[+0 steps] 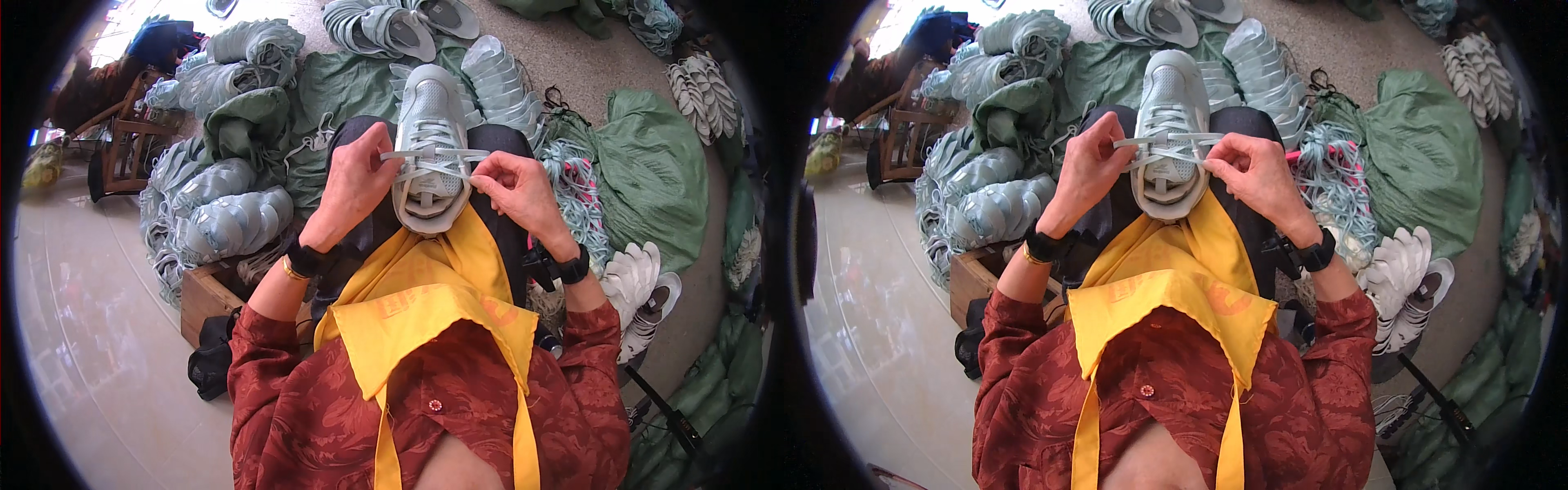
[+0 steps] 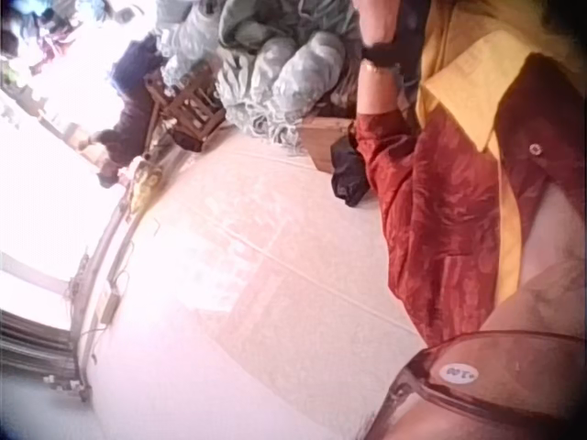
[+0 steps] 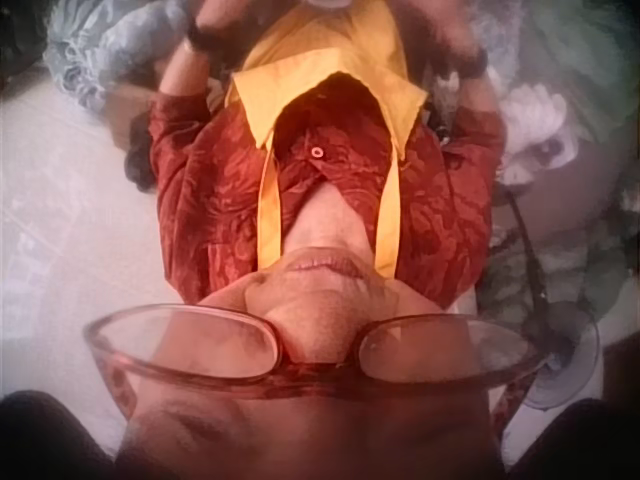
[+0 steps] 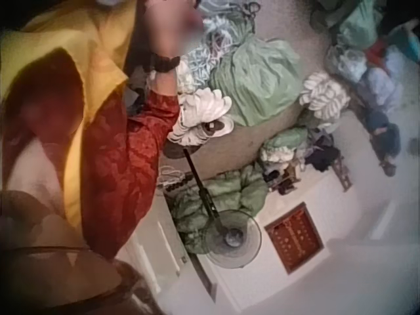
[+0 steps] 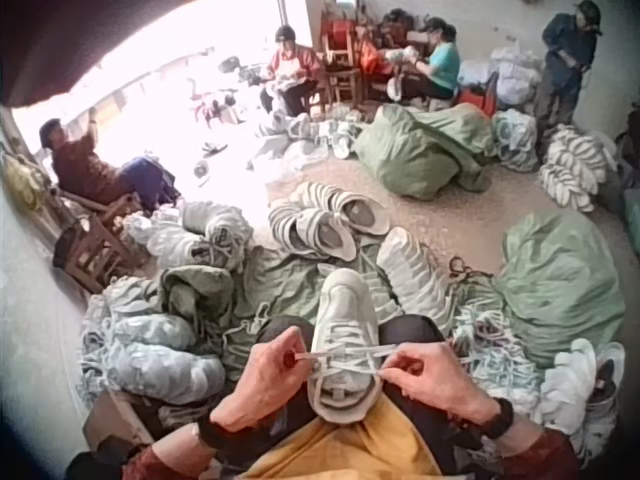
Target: The person sits on the floor surrounded by piles of shoes and laces a single white sneaker. They thread the laces through the eyelets, pull them tight, and tie a knot. Finally, they insert a red insole into the shoe.
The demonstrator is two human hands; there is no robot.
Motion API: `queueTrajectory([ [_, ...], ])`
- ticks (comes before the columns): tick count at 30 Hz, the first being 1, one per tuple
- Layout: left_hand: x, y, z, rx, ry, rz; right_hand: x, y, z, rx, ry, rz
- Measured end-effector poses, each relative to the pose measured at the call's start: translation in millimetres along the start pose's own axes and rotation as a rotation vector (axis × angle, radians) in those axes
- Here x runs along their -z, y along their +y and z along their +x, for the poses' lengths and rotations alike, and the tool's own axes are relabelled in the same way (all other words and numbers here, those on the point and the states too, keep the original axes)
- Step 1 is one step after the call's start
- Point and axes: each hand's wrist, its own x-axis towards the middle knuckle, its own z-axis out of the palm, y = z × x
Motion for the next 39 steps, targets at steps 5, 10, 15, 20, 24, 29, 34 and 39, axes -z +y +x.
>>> queueTrajectory([
  [5, -4, -13, 6, 0.073, -0.017, -0.098, 1, -5, -1, -0.006, -0.007, -0.067],
  [10, -4, -25, 12, 0.117, -0.060, -0.282, 3, -33, 2, -0.256, -0.047, 0.015],
  [15, -1, -25, 17, 0.071, -0.077, -0.311, -5, -5, 9, 0.003, -0.004, 0.005],
  [20, 4, -1, 13, -0.130, 0.030, 0.023, 1, -23, 3, -0.034, 0.023, -0.157],
  [24, -9, 2, 4, -0.367, 0.194, 0.252, -1, -16, -4, -0.009, 0.084, -0.143],
  [29, -1, -7, 3, -0.106, 0.121, 0.020, -3, -10, -8, -0.177, 0.069, 0.098],
  [34, 6, -8, 7, 0.029, 0.032, -0.087, -7, -1, 6, -0.214, 0.082, 0.177],
  [39, -1, -10, -8, 0.007, 0.066, -0.152, -10, -1, 7, -0.174, 0.130, 0.200],
])
